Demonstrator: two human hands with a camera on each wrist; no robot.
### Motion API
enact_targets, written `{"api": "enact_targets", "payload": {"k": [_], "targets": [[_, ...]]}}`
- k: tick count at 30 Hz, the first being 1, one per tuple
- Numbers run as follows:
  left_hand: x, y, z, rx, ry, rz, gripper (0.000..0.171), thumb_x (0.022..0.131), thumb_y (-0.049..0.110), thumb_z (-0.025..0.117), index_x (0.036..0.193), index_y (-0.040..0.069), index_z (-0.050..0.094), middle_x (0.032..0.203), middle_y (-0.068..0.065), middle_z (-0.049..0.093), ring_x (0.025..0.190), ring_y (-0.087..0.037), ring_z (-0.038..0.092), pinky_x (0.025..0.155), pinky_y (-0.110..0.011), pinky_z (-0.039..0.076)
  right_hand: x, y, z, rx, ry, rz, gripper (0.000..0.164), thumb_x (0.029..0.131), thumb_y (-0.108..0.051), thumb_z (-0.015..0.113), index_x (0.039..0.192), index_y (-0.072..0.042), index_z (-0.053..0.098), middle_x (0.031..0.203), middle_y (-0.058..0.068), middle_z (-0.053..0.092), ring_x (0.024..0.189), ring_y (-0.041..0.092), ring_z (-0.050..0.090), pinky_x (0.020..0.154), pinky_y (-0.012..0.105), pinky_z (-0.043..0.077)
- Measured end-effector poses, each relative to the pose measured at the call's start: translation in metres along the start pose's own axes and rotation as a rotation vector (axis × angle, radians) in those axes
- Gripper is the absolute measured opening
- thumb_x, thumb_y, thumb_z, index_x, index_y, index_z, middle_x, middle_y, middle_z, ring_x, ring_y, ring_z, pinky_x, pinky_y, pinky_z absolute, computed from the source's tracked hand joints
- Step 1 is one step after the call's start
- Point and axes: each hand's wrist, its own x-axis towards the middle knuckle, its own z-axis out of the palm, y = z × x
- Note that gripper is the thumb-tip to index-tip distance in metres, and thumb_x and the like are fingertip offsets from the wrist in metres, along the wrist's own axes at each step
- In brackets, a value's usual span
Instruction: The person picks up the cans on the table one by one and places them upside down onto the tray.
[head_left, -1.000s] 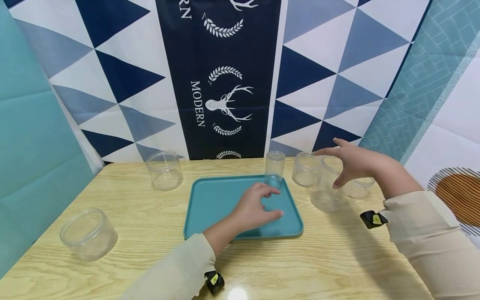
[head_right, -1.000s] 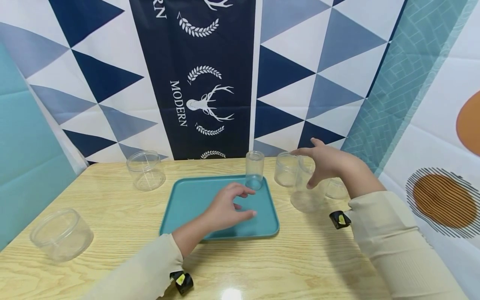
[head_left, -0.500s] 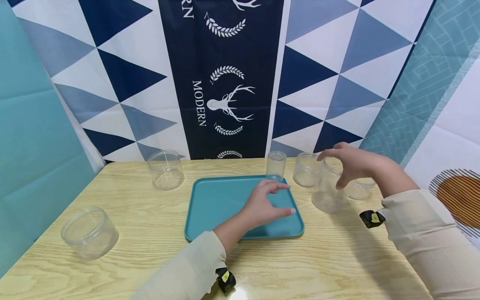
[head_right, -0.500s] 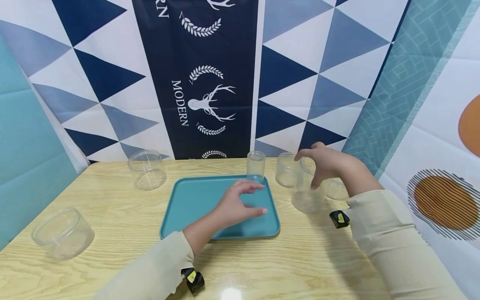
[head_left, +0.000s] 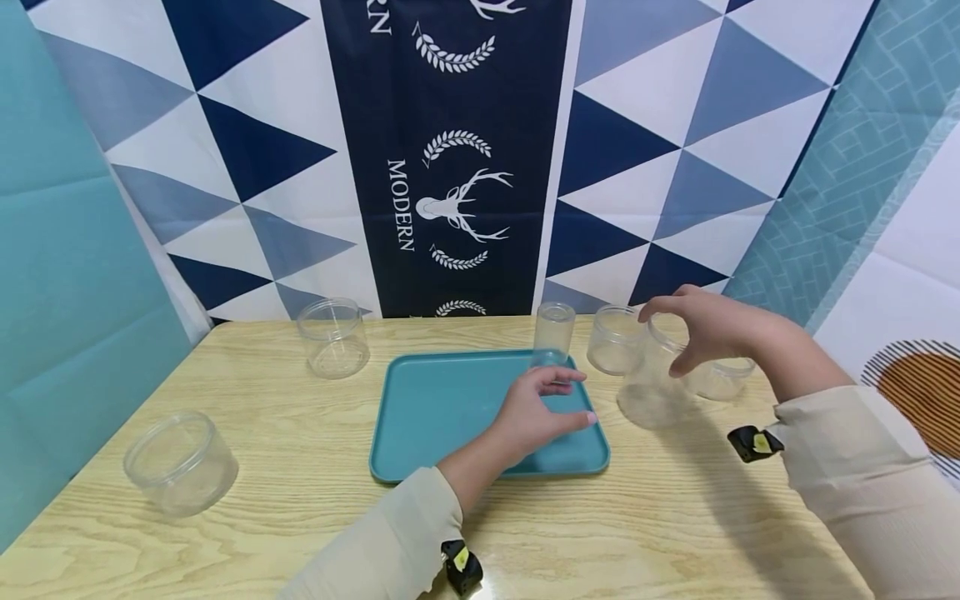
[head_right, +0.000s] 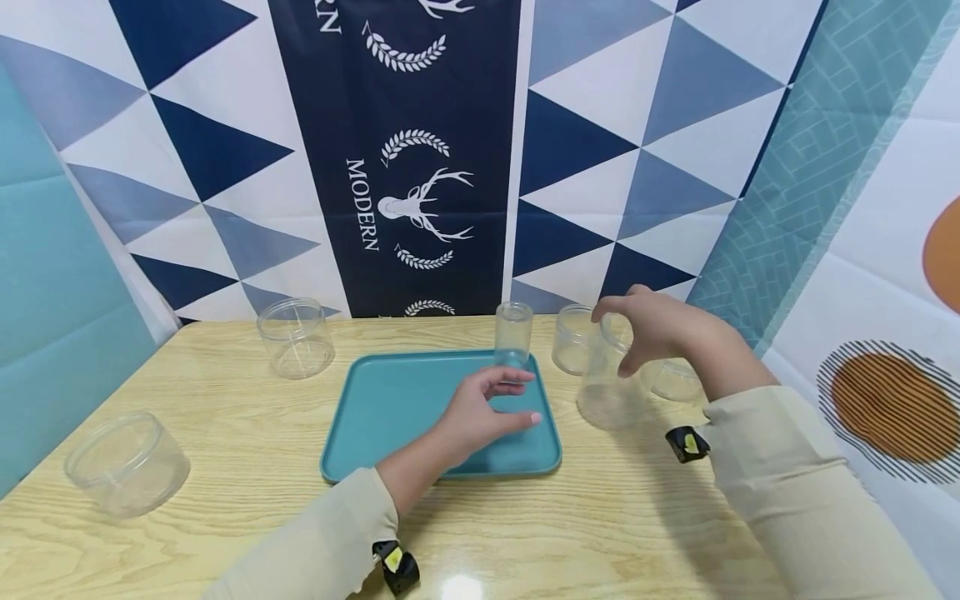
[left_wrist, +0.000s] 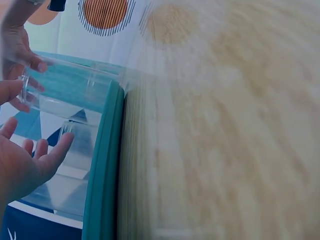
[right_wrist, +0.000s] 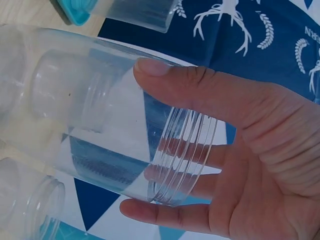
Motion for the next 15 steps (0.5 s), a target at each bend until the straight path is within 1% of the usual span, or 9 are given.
{"api": "enact_targets", "payload": {"k": [3,6,8,12,14,15], "targets": [[0.000,-0.002,0.000,-0.056,0.001,-0.025,0.038,0.077,0.012,0.083,0.112,0.018,0.071,0.116,0.009,0.059,0.108,-0.014,0.060,0.079,-0.025,0.053,-0.003,-0.004,-0.003,-0.002,0.007,0.000,0.072,0.063,-0.018,0.092,0.127,-0.010,0.059,0.121,0.029,0.048,0.093,0.032,0.058,0.070,0.047,0.054],[-0.001,-0.003,-0.002,-0.129,-0.006,-0.057,0.039,0.079,0.011,0.081,0.116,0.016,0.070,0.118,0.006,0.061,0.108,-0.013,0.060,0.078,-0.026,0.054,-0.006,-0.008,-0.006,-0.009,0.022,-0.001,0.071,0.065,-0.021,0.091,0.127,-0.011,0.059,0.123,0.029,0.048,0.092,0.031,0.059,0.071,0.049,0.054],[-0.002,-0.002,-0.003,-0.208,-0.014,-0.089,0.040,0.081,0.009,0.079,0.119,0.014,0.069,0.119,0.003,0.061,0.110,-0.014,0.060,0.079,-0.030,0.057,-0.008,-0.012,-0.008,-0.012,0.034,0.005,0.071,0.066,-0.024,0.091,0.128,-0.012,0.058,0.125,0.028,0.048,0.093,0.031,0.060,0.073,0.051,0.053],[-0.001,0.001,-0.006,-0.381,-0.022,-0.151,0.041,0.083,0.004,0.075,0.123,0.009,0.066,0.120,-0.003,0.062,0.112,-0.020,0.061,0.081,-0.040,0.058,-0.013,-0.018,-0.013,-0.026,0.054,0.012,0.072,0.068,-0.030,0.090,0.130,-0.014,0.057,0.129,0.026,0.047,0.099,0.034,0.060,0.076,0.053,0.053],[-0.002,0.004,-0.008,-0.463,-0.025,-0.179,0.042,0.085,0.001,0.073,0.125,0.007,0.065,0.121,-0.006,0.061,0.111,-0.023,0.061,0.081,-0.044,0.057,-0.016,-0.020,-0.015,-0.030,0.059,0.009,0.073,0.069,-0.032,0.089,0.132,-0.014,0.056,0.130,0.026,0.047,0.098,0.034,0.060,0.076,0.053,0.053],[-0.002,0.005,-0.010,-0.490,-0.025,-0.190,0.042,0.085,0.000,0.072,0.125,0.006,0.065,0.123,-0.007,0.060,0.110,-0.024,0.062,0.081,-0.045,0.057,-0.017,-0.021,-0.016,-0.033,0.062,0.006,0.074,0.069,-0.033,0.089,0.132,-0.015,0.056,0.130,0.026,0.047,0.098,0.033,0.060,0.076,0.052,0.053]]}}
